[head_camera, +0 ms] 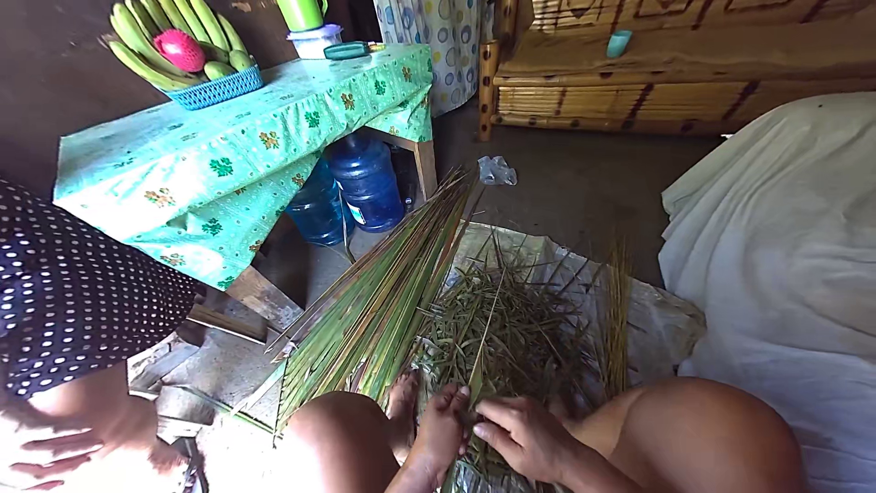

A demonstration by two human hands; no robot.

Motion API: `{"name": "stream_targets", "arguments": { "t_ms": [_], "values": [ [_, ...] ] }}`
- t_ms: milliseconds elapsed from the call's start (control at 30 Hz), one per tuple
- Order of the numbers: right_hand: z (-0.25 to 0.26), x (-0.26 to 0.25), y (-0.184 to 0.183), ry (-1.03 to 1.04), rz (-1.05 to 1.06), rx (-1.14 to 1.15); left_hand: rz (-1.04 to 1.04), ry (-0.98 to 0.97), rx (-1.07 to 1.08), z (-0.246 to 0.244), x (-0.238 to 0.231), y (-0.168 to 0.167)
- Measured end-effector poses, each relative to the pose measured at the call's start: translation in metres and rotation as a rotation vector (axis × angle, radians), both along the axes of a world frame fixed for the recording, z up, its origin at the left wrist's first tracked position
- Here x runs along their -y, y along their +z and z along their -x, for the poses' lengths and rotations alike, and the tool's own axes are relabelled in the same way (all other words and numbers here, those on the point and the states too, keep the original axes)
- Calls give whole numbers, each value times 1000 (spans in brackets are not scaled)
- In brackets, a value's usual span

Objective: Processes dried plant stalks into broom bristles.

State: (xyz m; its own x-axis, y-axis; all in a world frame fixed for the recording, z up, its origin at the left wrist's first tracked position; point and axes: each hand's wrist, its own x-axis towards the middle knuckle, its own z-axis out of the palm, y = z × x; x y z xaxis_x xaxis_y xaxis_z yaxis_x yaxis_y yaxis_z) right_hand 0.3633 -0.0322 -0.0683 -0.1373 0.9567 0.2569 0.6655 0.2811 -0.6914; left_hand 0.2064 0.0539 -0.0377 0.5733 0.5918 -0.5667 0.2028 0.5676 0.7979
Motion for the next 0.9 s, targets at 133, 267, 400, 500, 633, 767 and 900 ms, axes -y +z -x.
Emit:
{"name": "stream_targets", "arguments": {
  "t_ms": [133,267,400,500,633,767,900],
  "values": [
    [-21,-14,1,-161,138,70,33,-26,69,2,6,-3],
    [-57,-32,3,-447,299,21,53,-85,99,6,15,-9],
    [-58,-29,15,-457,450,-478,81,-83,112,10,15,-11],
    [-36,-19,17,-288,639,-846,75,-106,110,8,14,-11],
    [-39,-25,19,-333,576,-894,79,-174,147,11,17,-12],
    [-51,-25,25,-400,486,-669,90,-178,152,17,18,-16],
    [-26,-3,20,-38,386,-349,159,-79,179,14,14,-20]
  ]
}}
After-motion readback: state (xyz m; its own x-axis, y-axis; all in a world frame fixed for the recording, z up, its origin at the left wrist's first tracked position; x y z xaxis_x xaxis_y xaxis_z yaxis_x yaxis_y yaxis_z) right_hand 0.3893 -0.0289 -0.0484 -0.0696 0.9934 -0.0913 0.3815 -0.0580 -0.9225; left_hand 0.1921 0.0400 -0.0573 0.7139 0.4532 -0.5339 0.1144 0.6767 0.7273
